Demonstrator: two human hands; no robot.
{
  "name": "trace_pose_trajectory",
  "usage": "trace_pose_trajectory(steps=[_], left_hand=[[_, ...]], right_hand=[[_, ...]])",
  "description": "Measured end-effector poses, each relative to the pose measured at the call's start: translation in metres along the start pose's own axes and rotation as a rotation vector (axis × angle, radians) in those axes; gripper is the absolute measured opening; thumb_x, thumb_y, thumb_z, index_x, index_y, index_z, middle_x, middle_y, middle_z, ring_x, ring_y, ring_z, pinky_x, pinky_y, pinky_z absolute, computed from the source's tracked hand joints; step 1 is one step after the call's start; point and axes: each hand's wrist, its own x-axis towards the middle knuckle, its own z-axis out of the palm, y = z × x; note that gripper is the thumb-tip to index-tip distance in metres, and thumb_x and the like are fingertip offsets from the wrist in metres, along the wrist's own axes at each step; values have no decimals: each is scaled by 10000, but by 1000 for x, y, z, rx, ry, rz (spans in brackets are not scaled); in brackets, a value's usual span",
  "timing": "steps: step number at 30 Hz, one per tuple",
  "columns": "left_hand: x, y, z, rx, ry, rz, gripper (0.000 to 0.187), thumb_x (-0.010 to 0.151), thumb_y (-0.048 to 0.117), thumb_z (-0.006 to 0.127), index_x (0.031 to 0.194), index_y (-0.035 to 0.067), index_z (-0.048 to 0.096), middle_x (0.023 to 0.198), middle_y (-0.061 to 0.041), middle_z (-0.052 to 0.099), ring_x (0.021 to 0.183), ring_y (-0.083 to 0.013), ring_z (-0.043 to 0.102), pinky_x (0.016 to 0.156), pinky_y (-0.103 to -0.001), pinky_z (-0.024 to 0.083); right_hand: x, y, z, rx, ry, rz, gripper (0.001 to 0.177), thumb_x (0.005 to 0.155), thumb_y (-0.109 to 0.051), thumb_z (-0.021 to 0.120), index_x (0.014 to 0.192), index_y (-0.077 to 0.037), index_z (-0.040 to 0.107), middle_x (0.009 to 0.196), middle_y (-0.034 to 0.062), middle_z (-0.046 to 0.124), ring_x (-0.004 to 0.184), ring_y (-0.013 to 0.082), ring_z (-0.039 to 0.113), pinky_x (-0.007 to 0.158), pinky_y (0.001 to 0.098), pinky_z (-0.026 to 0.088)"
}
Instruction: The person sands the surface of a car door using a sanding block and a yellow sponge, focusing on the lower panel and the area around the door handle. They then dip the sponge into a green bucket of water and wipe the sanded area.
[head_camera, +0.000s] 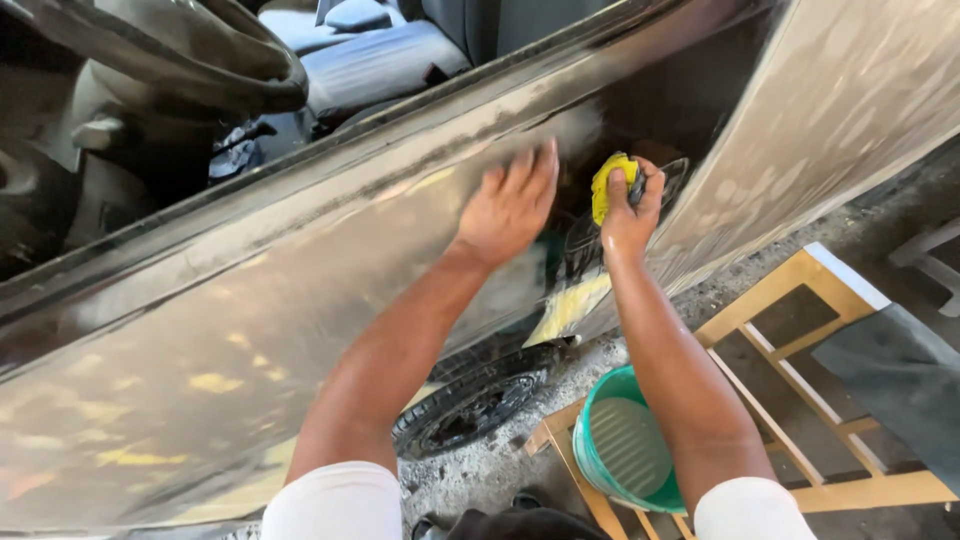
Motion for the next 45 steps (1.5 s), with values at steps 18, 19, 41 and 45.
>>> trace_pose_trajectory(steps=[18,19,41,45], left_hand=[[-74,67,51,-116,-324,541,429,927,306,580,1190,-2,721,1506,-176,562,1326,-332,525,989,-399,486],[-47,55,46,-38,-258,499,478,882,278,581,1237,-13,717,1473,-182,567,1245,-328,532,886,-401,464],[10,55,44,-22,-152,254,511,855,268,555,1277,7,682,1469,-164,555,1237,-306,519,858,-430,417],[-39,78,75,-102,-246,488,418,956,283,552,1223,-1,701,1515,-165,548,1346,-302,511,1069,-404,400]], right_hand=[[1,-3,-11,53,-126,39,236,1070,-138,672,1273,-89,562,1123,9,632,989,81,595,883,242,529],[-2,-1,-14,57,-129,25,230,1079,-129,671,1277,-86,563,1129,12,625,997,85,587,890,247,527],[6,23,-24,139,27,68,284,1079,-106,635,1341,-70,529,1215,32,602,1099,119,586,987,265,513],[7,38,-26,88,38,70,280,1085,-99,650,1340,-66,539,1179,32,595,1056,126,576,962,272,514]])
